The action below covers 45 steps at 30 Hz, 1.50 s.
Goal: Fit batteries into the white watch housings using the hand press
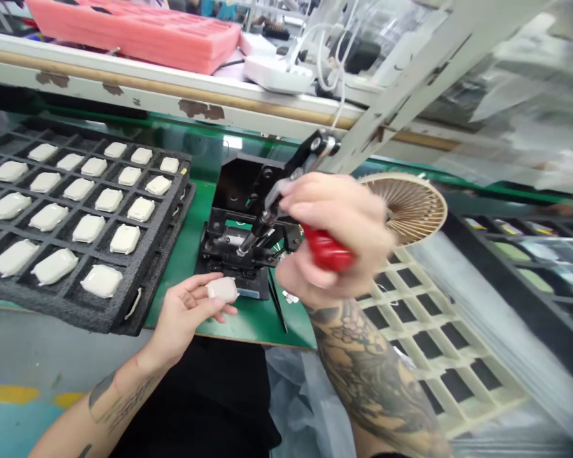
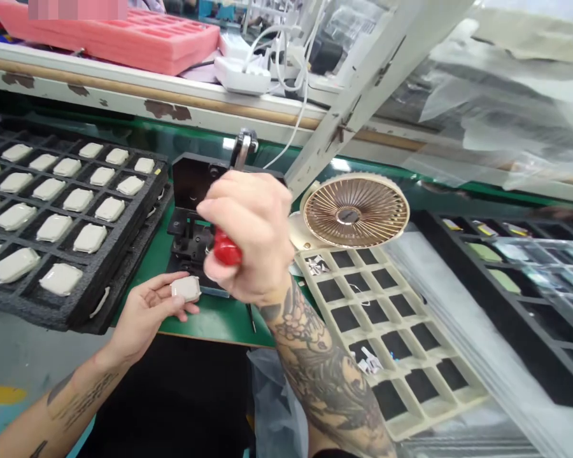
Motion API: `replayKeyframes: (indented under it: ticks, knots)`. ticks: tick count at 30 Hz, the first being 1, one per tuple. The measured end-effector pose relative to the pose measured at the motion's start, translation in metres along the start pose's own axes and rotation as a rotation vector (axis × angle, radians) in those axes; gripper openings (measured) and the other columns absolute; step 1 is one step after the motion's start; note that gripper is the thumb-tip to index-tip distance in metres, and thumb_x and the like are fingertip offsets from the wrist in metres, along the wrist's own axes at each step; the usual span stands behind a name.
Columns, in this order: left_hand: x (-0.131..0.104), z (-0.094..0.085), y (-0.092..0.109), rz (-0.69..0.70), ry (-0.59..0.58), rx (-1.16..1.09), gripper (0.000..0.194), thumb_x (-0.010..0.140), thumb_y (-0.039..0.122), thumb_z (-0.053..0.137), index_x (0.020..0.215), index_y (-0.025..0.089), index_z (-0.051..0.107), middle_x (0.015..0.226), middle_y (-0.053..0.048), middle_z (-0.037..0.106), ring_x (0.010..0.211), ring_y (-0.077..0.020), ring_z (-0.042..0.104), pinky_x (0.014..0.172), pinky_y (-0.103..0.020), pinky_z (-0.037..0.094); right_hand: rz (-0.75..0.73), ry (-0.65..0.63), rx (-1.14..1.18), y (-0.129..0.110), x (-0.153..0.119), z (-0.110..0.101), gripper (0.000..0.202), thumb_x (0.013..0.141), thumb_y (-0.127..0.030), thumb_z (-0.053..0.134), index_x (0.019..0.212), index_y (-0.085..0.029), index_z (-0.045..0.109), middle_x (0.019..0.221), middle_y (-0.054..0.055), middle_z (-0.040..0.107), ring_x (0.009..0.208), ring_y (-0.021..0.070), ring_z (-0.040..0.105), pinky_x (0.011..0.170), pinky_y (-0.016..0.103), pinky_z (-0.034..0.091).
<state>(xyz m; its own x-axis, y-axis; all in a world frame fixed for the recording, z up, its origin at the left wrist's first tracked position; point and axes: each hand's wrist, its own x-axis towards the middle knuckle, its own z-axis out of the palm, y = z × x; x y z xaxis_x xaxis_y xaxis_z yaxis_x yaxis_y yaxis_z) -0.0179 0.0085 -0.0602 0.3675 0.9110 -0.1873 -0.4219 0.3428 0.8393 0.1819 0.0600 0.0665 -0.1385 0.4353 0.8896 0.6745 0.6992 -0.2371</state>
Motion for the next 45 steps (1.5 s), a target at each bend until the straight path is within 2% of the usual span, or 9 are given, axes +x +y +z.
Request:
replayKeyframes:
  ticks: [4, 8, 11, 14, 20, 28, 34, 42, 45]
  knots:
    - [0.0, -0.001, -0.001, 0.071, -0.044, 0.063, 0.038, 0.082, 0.019, 0.097, 0.106, 0.017, 0.066, 0.092, -0.007, 0.085, 0.077, -0.017, 0.082, 0.073, -0.023, 0.062, 0.175, 0.253, -0.039, -0.029, 0.024, -0.002, 0.048, 0.115, -0.056, 0.034, 0.148, -0.034, 0.061, 0.127, 0.01, 0.068, 0.126, 0.0359, 0.072, 0.099, 0.052, 0.063]
    - [-0.003, -0.006, -0.001, 0.133, -0.025, 0.183, 0.033, 0.084, 0.019, 0.094, 0.103, 0.018, 0.067, 0.095, -0.005, 0.082, 0.082, -0.0159, 0.079, 0.078, -0.025, 0.063, 0.189, 0.289, -0.214, -0.042, -0.01, -0.013, 0.047, 0.11, -0.042, 0.057, 0.154, -0.026, 0.06, 0.142, 0.012, 0.066, 0.13, 0.0382, 0.069, 0.103, 0.055, 0.062]
    - [-0.009, -0.015, -0.003, 0.196, 0.031, 0.332, 0.042, 0.09, 0.019, 0.088, 0.127, 0.022, 0.068, 0.102, -0.004, 0.08, 0.087, -0.0174, 0.079, 0.082, -0.027, 0.064, 0.234, 0.043, -0.086, -0.042, -0.073, -0.013, 0.041, 0.102, -0.014, 0.062, 0.141, -0.027, 0.07, 0.116, 0.007, 0.076, 0.11, 0.0307, 0.074, 0.096, 0.054, 0.065]
    - [-0.011, -0.023, -0.004, 0.285, 0.06, 0.528, 0.042, 0.094, 0.02, 0.084, 0.133, 0.025, 0.069, 0.112, -0.005, 0.08, 0.095, -0.0188, 0.079, 0.084, -0.028, 0.065, 0.378, -0.31, -0.057, -0.037, -0.126, 0.001, 0.049, 0.102, -0.007, 0.055, 0.147, -0.025, 0.065, 0.131, 0.012, 0.075, 0.123, 0.0315, 0.073, 0.105, 0.054, 0.064]
    - [-0.009, -0.022, 0.008, 0.589, 0.005, 0.895, 0.035, 0.099, 0.018, 0.078, 0.133, 0.026, 0.074, 0.126, -0.01, 0.075, 0.106, -0.0239, 0.076, 0.087, -0.033, 0.065, 0.421, -0.688, -0.284, -0.009, -0.139, 0.043, 0.052, 0.099, -0.001, 0.045, 0.147, -0.008, 0.064, 0.137, 0.026, 0.07, 0.131, 0.04, 0.066, 0.113, 0.065, 0.057]
    - [0.009, -0.018, 0.012, 0.76, 0.054, 1.444, 0.048, 0.109, 0.018, 0.065, 0.156, 0.029, 0.062, 0.142, -0.011, 0.076, 0.101, -0.0253, 0.081, 0.085, -0.034, 0.061, 0.585, -0.386, -0.042, -0.042, -0.147, 0.02, 0.051, 0.111, -0.011, 0.047, 0.158, -0.027, 0.056, 0.149, 0.013, 0.066, 0.14, 0.0276, 0.064, 0.119, 0.049, 0.057]
    - [0.05, 0.024, 0.012, 0.518, -0.088, 1.778, 0.028, 0.105, 0.013, 0.061, 0.126, 0.019, 0.08, 0.125, -0.017, 0.081, 0.074, -0.028, 0.08, 0.061, -0.035, 0.055, 0.569, -0.257, -0.097, -0.065, -0.169, -0.006, 0.062, 0.107, -0.007, 0.054, 0.164, -0.029, 0.053, 0.149, 0.013, 0.066, 0.14, 0.0288, 0.065, 0.116, 0.05, 0.06]
    - [0.013, 0.024, 0.027, 0.554, -0.207, 1.204, 0.038, 0.099, 0.006, 0.059, 0.133, 0.018, 0.072, 0.146, -0.016, 0.075, 0.12, -0.0321, 0.079, 0.1, -0.042, 0.064, 0.363, -0.172, -0.185, -0.061, -0.149, -0.011, 0.067, 0.104, -0.007, 0.058, 0.166, -0.03, 0.053, 0.144, 0.012, 0.072, 0.131, 0.0307, 0.071, 0.104, 0.049, 0.066]
    - [-0.015, 0.022, 0.032, 0.581, -0.137, 0.743, 0.033, 0.089, 0.02, 0.079, 0.122, 0.017, 0.071, 0.115, -0.012, 0.082, 0.096, -0.0277, 0.08, 0.082, -0.035, 0.065, 0.208, -0.148, -0.136, -0.064, -0.129, 0.006, 0.067, 0.102, -0.008, 0.063, 0.165, -0.031, 0.056, 0.145, 0.011, 0.073, 0.126, 0.0329, 0.074, 0.099, 0.05, 0.067]
